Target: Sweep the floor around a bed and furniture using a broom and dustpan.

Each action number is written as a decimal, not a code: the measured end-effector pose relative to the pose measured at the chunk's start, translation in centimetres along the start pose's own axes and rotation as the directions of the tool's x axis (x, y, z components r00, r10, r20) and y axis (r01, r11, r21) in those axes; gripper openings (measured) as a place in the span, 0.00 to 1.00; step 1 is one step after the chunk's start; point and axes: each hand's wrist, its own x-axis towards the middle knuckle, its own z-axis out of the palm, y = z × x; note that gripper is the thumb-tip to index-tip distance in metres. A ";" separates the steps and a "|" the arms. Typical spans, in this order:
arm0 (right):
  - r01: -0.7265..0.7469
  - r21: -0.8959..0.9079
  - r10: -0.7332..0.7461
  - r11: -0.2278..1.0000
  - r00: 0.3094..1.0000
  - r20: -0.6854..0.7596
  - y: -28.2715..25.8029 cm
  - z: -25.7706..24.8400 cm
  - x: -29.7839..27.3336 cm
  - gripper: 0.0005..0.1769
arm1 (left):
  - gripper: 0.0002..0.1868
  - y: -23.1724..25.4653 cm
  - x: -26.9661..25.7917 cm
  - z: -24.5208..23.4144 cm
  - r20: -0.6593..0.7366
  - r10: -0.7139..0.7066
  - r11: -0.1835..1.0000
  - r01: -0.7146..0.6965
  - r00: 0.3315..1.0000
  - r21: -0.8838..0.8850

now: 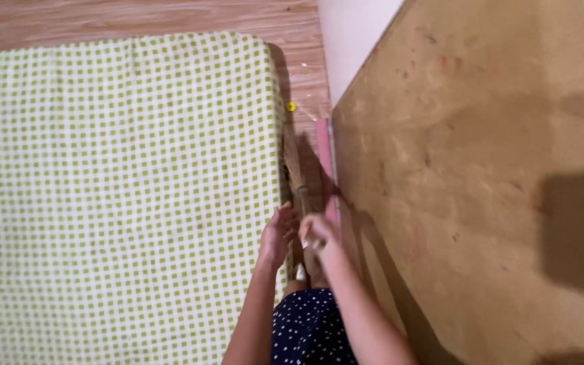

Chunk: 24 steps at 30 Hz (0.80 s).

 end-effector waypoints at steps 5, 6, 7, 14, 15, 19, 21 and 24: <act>0.194 0.089 -0.208 0.977 0.961 0.181 -9.8 -1.1 7.0 0.08 | 0.33 1.2 -0.3 0.0 -0.081 -0.062 0.994 0.069 0.995 0.080; 0.185 0.095 -0.199 0.978 0.964 0.174 -8.7 -2.1 6.1 0.08 | 0.33 0.4 -0.4 -0.6 -0.088 -0.074 0.993 0.081 0.993 0.082; 0.199 0.032 -0.202 0.979 0.971 0.125 -7.6 -3.2 5.2 0.07 | 0.32 -0.4 -0.6 -1.1 -0.141 -0.135 0.990 0.138 0.981 0.007; 0.341 -0.273 -0.375 0.899 0.923 -0.082 -10.0 7.6 -5.8 0.01 | 0.32 -1.2 3.5 1.0 -0.015 0.038 0.998 -0.039 0.999 -0.053; 0.340 -0.276 -0.375 0.899 0.923 -0.088 -8.9 6.4 -5.1 0.01 | 0.32 -1.0 3.1 1.4 -0.014 0.034 0.998 -0.034 0.999 -0.057; 0.144 -0.075 -0.145 0.987 0.989 -0.005 -4.4 0.0 -1.6 0.04 | 0.30 -3.0 2.7 0.5 -0.095 -0.039 0.999 0.035 0.995 -0.038; 0.067 0.061 -0.072 0.996 0.995 0.075 -6.2 -4.6 -3.4 0.07 | 0.29 -4.2 3.3 -0.2 -0.100 -0.059 0.997 0.054 0.993 -0.055; 0.085 -0.014 -0.085 0.996 0.996 0.028 -6.6 -1.8 -2.3 0.03 | 0.27 -4.2 4.2 -1.3 -0.080 -0.068 0.994 0.061 0.994 -0.086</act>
